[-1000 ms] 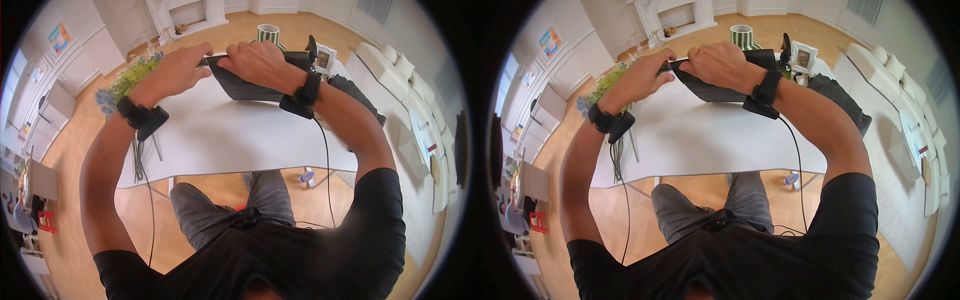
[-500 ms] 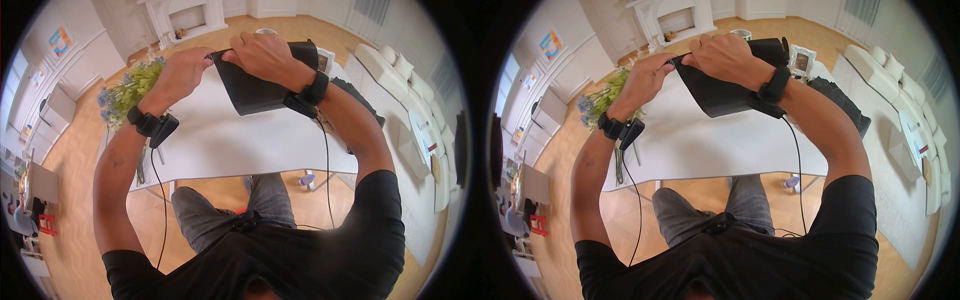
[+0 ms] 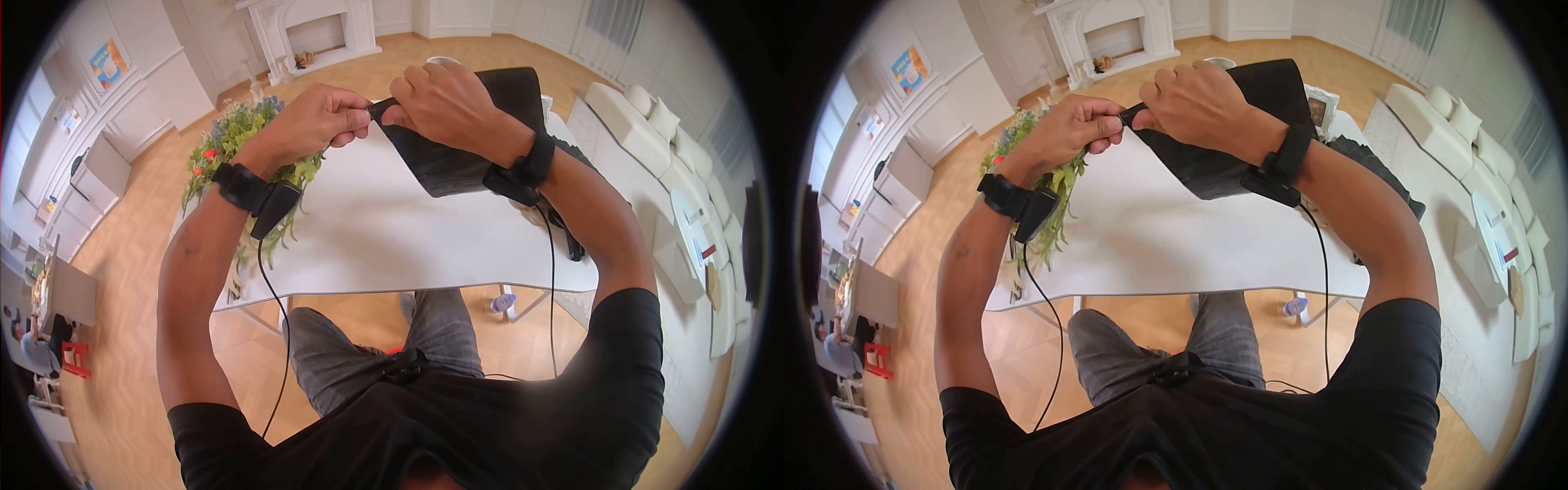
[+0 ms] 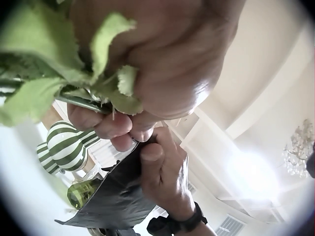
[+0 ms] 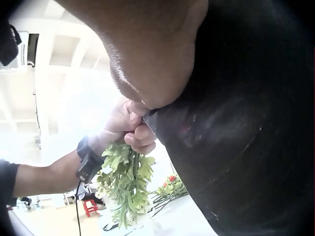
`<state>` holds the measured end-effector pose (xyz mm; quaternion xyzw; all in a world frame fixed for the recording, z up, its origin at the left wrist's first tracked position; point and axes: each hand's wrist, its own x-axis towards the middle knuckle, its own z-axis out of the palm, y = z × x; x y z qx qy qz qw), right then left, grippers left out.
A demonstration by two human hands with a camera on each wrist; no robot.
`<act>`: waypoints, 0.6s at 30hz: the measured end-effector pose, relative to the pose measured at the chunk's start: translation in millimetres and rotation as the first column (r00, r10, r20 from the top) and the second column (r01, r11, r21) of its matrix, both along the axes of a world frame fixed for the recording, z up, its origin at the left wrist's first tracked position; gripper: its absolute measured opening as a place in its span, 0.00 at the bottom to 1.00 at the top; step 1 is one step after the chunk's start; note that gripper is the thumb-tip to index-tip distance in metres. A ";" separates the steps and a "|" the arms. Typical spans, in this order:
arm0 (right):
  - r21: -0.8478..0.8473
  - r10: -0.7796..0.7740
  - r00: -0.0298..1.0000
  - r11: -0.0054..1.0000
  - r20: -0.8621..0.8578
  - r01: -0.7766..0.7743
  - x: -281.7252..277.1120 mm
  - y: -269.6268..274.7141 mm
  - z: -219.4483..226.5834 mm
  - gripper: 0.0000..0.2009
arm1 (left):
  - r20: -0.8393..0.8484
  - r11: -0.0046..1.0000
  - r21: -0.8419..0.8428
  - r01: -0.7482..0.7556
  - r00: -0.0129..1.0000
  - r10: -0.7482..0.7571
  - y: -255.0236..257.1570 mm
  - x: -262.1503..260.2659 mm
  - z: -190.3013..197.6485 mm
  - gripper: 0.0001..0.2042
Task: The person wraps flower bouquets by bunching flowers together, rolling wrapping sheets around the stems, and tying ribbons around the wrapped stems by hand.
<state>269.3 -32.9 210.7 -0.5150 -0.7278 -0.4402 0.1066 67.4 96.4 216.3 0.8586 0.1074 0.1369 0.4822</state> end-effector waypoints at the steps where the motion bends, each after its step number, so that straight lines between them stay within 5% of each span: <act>1: 0.026 0.005 1.000 1.000 0.020 -0.005 1.0 1.2 2.0 0.20 | 0.011 0.999 -0.043 0.009 1.000 -0.009 -2.5 0.6 1.7 0.13; 8: 0.133 0.078 0.996 0.987 0.051 -0.084 1.9 3.2 12.6 0.21 | 0.069 1.000 -0.010 -0.002 0.998 0.003 -16.0 2.5 10.8 0.15; 11: 0.127 0.021 0.998 0.992 0.058 -0.028 -0.3 -0.2 18.7 0.20 | 0.062 0.989 0.091 -0.115 0.992 0.110 -21.6 6.8 14.1 0.14; 14: 0.245 0.152 0.987 0.956 0.053 -0.161 6.6 -0.9 26.6 0.20 | 0.125 0.977 0.068 -0.204 0.973 0.195 -24.2 11.0 10.0 0.13; 16: 0.503 0.209 0.966 0.857 -0.152 -0.106 21.1 -11.5 36.8 0.21 | 0.118 0.956 0.112 -0.270 0.959 0.257 -24.1 7.3 8.9 0.12; 17: 0.505 0.211 0.966 0.856 -0.147 -0.110 32.8 -15.4 39.5 0.21 | 0.124 0.956 0.113 -0.272 0.958 0.258 -21.5 4.0 5.3 0.12; 18: 0.612 0.178 0.949 0.791 -0.260 0.020 47.9 -19.9 41.3 0.21 | 0.140 0.959 0.066 -0.276 0.954 0.265 -18.4 -0.3 -0.2 0.12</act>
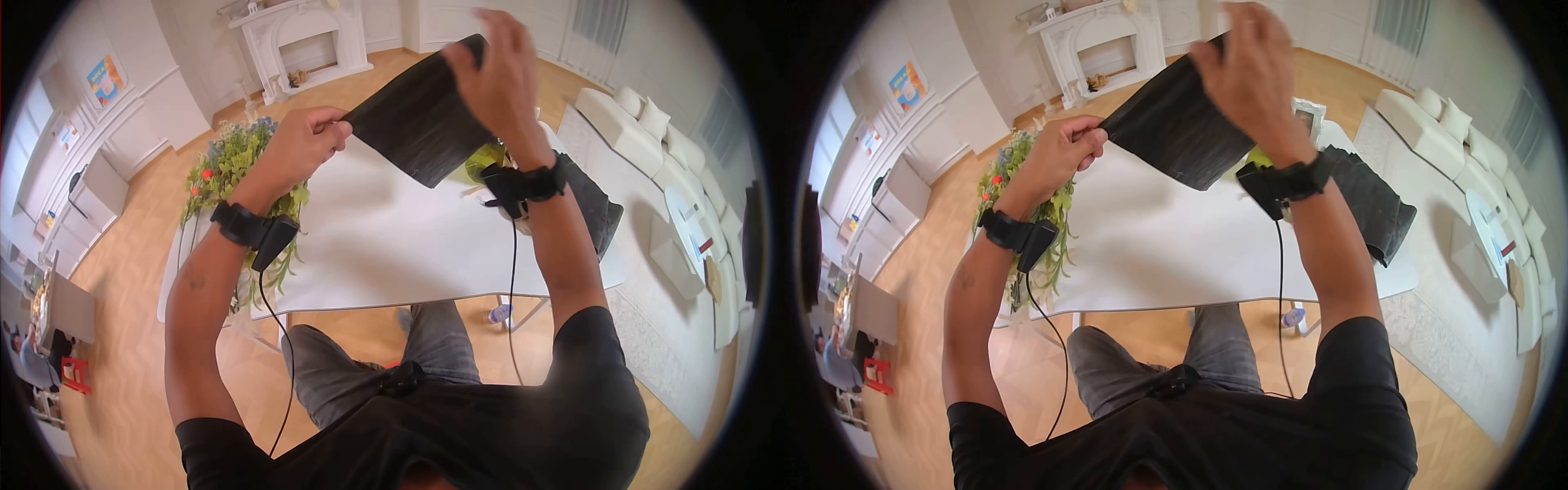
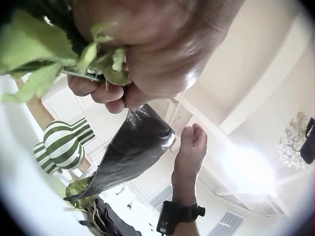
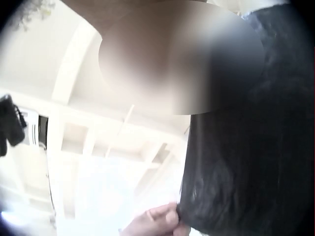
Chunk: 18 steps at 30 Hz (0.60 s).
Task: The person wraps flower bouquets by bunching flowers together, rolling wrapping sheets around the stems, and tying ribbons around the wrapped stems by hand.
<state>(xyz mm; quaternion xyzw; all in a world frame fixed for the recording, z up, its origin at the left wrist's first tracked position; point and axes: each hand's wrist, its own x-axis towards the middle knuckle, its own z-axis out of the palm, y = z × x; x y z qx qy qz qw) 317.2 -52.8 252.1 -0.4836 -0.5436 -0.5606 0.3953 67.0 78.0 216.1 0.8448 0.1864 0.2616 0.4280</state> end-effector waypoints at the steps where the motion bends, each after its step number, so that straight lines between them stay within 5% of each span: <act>1: 0.116 -0.052 0.987 0.991 -0.150 0.069 12.6 -5.2 -0.9 0.22 | 0.024 0.999 -0.041 -0.001 1.000 0.002 1.1 -3.1 -4.7 0.12; 2: 0.117 -0.050 0.987 0.991 -0.155 0.069 23.4 -10.8 -4.6 0.22 | 0.019 0.999 -0.039 -0.002 1.000 0.003 0.2 -4.5 -6.7 0.12; 3: -0.197 0.033 0.873 0.969 -0.487 -0.147 33.7 -16.2 -9.2 0.21 | 0.027 0.999 -0.036 0.001 1.000 0.000 -1.5 -5.4 -6.7 0.12; 4: -0.392 -0.019 0.649 0.810 -0.761 -0.436 34.4 -19.1 -11.5 0.20 | 0.038 0.999 -0.034 0.005 0.999 -0.004 -2.6 -5.7 -7.7 0.12; 5: -0.392 -0.019 0.649 0.811 -0.761 -0.435 32.6 -20.7 -17.4 0.20 | 0.038 0.999 -0.033 0.006 0.999 -0.005 -3.3 -5.2 -10.1 0.12; 8: -0.193 0.116 0.326 0.608 -0.938 -0.770 23.4 -20.6 -36.8 0.19 | 0.031 0.999 -0.025 -0.044 0.999 0.044 -4.0 -0.4 -12.5 0.13; 11: -0.061 0.192 0.218 0.599 -0.957 -0.798 16.1 -22.3 -41.8 0.18 | 0.022 1.000 -0.019 0.018 1.000 -0.017 -3.0 -3.1 -11.9 0.13; 14: -0.072 0.227 0.253 0.594 -0.941 -0.801 27.7 -22.1 -53.4 0.16 | 0.014 1.000 -0.005 0.002 1.000 -0.002 9.1 -7.2 -9.6 0.11; 18: -0.108 0.123 0.228 0.610 -0.966 -0.785 20.6 -26.2 -62.5 0.15 | -0.049 0.974 -0.211 0.087 0.994 -0.099 7.9 -11.1 -4.2 0.11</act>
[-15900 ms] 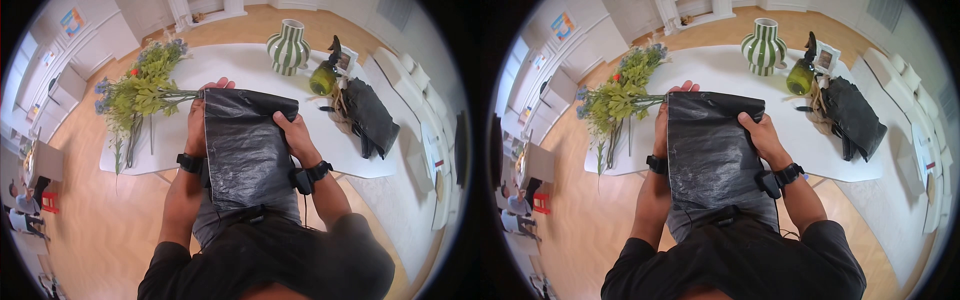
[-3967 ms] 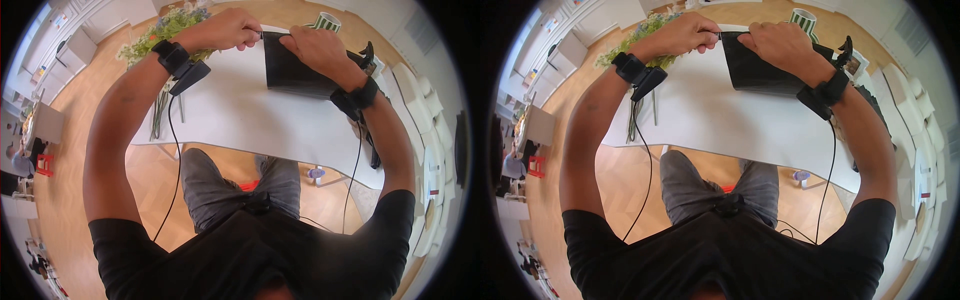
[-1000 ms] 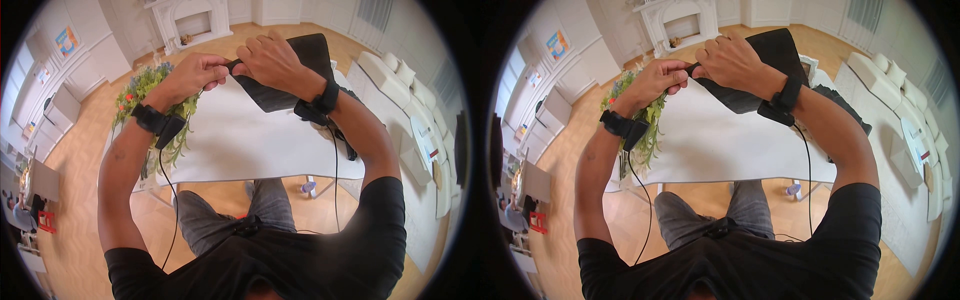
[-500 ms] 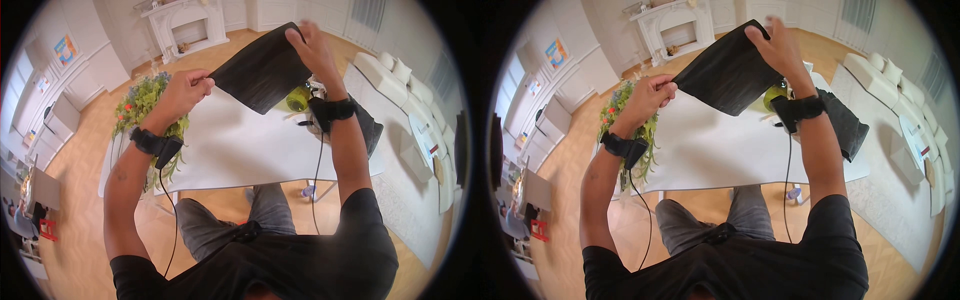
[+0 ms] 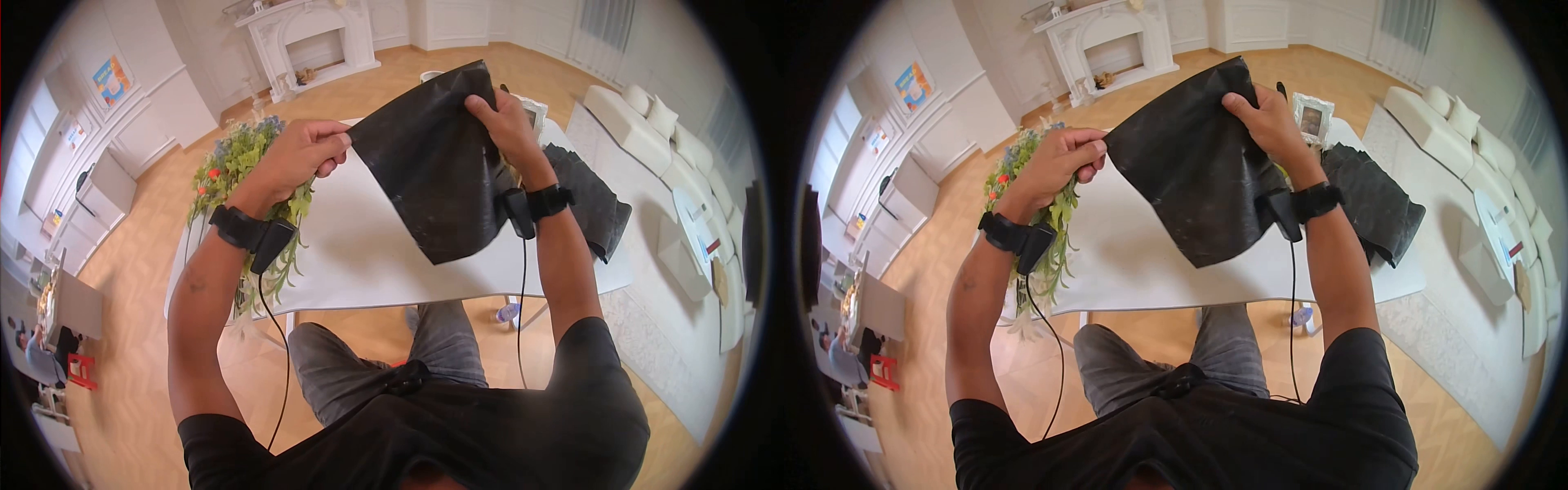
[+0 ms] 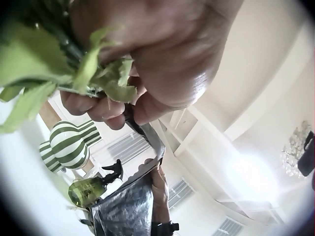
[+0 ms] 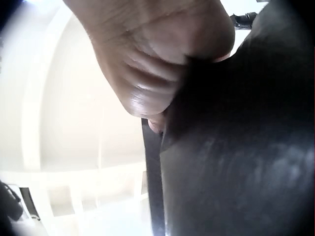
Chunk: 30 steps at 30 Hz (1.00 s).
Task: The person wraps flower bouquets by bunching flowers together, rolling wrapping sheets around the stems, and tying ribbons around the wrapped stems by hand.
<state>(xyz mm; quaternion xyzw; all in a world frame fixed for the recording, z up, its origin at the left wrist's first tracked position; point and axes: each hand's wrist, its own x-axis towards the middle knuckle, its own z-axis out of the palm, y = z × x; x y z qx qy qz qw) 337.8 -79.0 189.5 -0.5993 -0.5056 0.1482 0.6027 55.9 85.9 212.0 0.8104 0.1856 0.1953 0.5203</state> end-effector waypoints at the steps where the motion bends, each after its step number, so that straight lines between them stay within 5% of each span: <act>1: 0.059 0.013 0.998 0.998 -0.057 -0.010 -3.5 6.6 -7.3 0.14 | -0.027 1.000 -0.019 0.009 1.000 -0.010 -3.0 1.4 0.8 0.11; 5: 0.146 0.093 0.980 0.987 -0.178 -0.067 -9.0 17.0 -17.8 0.16 | -0.012 0.999 -0.033 0.016 1.000 -0.016 -5.9 6.5 0.0 0.09; 9: 0.183 0.121 0.987 0.978 -0.104 -0.100 4.5 12.7 -20.5 0.13 | -0.050 0.999 0.015 -0.029 0.998 0.029 -1.6 -0.2 1.6 0.08; 11: 0.012 0.125 0.989 0.992 -0.079 -0.124 9.9 4.4 -20.3 0.13 | -0.052 0.998 0.024 -0.061 0.997 0.062 -0.5 -0.2 1.7 0.09; 15: -0.065 0.094 0.995 0.993 -0.037 -0.096 11.4 4.1 -25.4 0.14 | -0.082 0.997 0.079 -0.007 0.997 0.014 0.5 -0.9 2.7 0.09; 16: -0.009 -0.105 0.957 0.994 0.271 0.111 7.8 2.2 -20.6 0.15 | -0.092 0.994 0.112 -0.018 0.995 0.028 0.0 -0.8 2.9 0.09; 17: 0.108 -0.298 0.790 0.952 0.536 0.286 3.7 0.3 -14.8 0.16 | -0.091 0.994 0.112 -0.022 0.995 0.032 0.2 -1.7 3.9 0.09; 18: 0.108 -0.293 0.791 0.954 0.537 0.280 -0.7 -2.4 -9.0 0.16 | -0.118 0.986 0.169 -0.015 0.992 0.035 1.2 -2.0 4.8 0.09; 20: 0.516 -0.651 0.487 0.759 0.582 0.397 -16.5 -8.5 5.9 0.20 | -0.146 0.975 0.223 -0.010 0.988 0.043 3.6 -2.5 4.9 0.09; 21: 0.513 -0.648 0.490 0.761 0.582 0.398 -20.6 -4.0 10.7 0.20 | -0.165 0.973 0.228 0.022 0.986 0.017 5.0 -1.3 3.8 0.10; 23: 0.431 -0.410 0.246 0.901 0.878 -0.037 -35.2 8.0 19.9 0.21 | -0.194 0.972 0.227 0.061 0.981 -0.016 3.2 0.7 3.2 0.11; 24: 0.367 -0.340 0.204 0.924 0.918 -0.106 -50.0 12.2 23.7 0.17 | -0.189 0.981 0.149 0.121 0.978 -0.092 1.7 2.3 5.5 0.11; 25: 0.367 -0.341 0.204 0.924 0.918 -0.104 -53.9 16.7 19.3 0.17 | -0.176 0.981 0.075 0.179 0.971 -0.164 -0.8 4.3 7.2 0.11; 27: 0.066 -0.060 0.112 0.997 0.992 -0.045 -52.2 30.9 4.6 0.15 | -0.209 0.973 0.068 0.221 0.957 -0.203 0.6 10.0 6.2 0.12; 30: 0.043 -0.043 0.010 0.999 0.999 0.014 -56.9 31.3 -6.2 0.18 | -0.238 0.959 0.017 0.282 0.933 -0.270 6.6 10.7 -3.3 0.13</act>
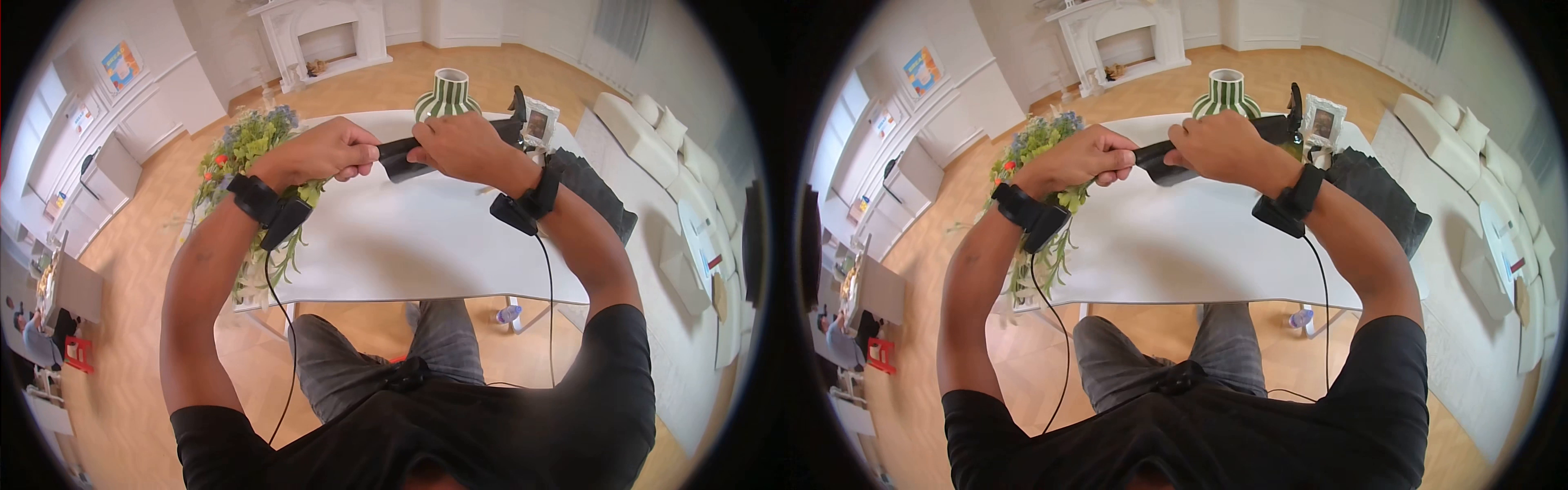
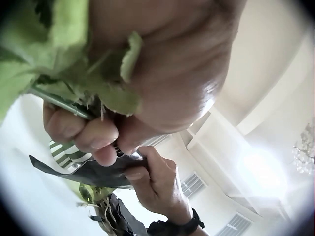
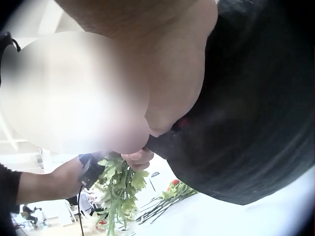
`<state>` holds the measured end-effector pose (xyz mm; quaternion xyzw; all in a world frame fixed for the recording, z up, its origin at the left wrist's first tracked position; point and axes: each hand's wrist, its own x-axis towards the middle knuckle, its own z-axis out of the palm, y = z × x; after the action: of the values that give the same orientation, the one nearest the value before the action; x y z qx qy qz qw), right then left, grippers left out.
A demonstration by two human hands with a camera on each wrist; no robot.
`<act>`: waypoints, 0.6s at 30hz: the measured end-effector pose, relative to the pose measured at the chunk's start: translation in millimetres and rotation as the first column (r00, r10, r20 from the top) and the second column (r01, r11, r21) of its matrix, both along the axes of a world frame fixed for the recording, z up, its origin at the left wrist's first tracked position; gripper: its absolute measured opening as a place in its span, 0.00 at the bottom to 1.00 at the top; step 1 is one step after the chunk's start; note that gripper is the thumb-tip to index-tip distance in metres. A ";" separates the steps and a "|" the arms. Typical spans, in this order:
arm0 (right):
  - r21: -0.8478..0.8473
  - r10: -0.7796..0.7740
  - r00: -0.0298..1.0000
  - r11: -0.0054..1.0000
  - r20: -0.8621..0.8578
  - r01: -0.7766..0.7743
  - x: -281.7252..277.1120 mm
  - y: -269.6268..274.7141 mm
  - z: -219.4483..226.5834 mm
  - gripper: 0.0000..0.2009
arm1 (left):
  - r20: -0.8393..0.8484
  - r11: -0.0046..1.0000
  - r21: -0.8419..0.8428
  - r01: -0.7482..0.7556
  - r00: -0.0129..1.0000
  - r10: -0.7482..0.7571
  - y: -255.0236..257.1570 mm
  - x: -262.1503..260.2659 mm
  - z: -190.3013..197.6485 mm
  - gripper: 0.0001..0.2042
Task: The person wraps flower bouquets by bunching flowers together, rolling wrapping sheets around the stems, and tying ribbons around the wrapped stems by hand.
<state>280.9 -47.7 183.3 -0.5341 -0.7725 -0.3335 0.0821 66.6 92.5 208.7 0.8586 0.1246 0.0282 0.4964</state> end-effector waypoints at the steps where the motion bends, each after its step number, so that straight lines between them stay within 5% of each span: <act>1: 0.001 0.004 1.000 1.000 -0.003 -0.004 -1.0 -1.0 -2.0 0.18 | -0.015 0.998 -0.040 0.039 0.999 -0.040 2.2 1.7 -2.8 0.13; 8: -0.103 -0.047 0.999 0.994 -0.013 0.046 -3.7 -5.8 -4.7 0.21 | -0.051 0.994 -0.092 0.059 0.997 -0.064 0.8 1.7 -6.3 0.11; 10: -0.222 -0.112 0.987 0.972 -0.117 0.084 -1.7 -9.3 2.6 0.22 | 0.062 0.978 0.207 0.002 0.998 -0.015 -5.7 0.2 -5.1 0.10; 13: -0.307 -0.120 0.975 0.950 -0.186 0.059 1.9 -4.4 -2.7 0.23 | 0.062 0.897 0.441 -0.008 0.998 -0.022 -12.2 3.4 -4.2 0.10; 18: -0.313 -0.147 0.967 0.947 -0.209 0.076 -3.8 -6.4 -1.4 0.22 | 0.051 0.922 0.384 -0.045 0.998 0.027 -8.0 6.0 -7.8 0.08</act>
<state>277.1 -54.1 181.9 -0.6184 -0.7680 -0.1517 0.0689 72.6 84.5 200.8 0.9361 0.1213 0.0802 0.3203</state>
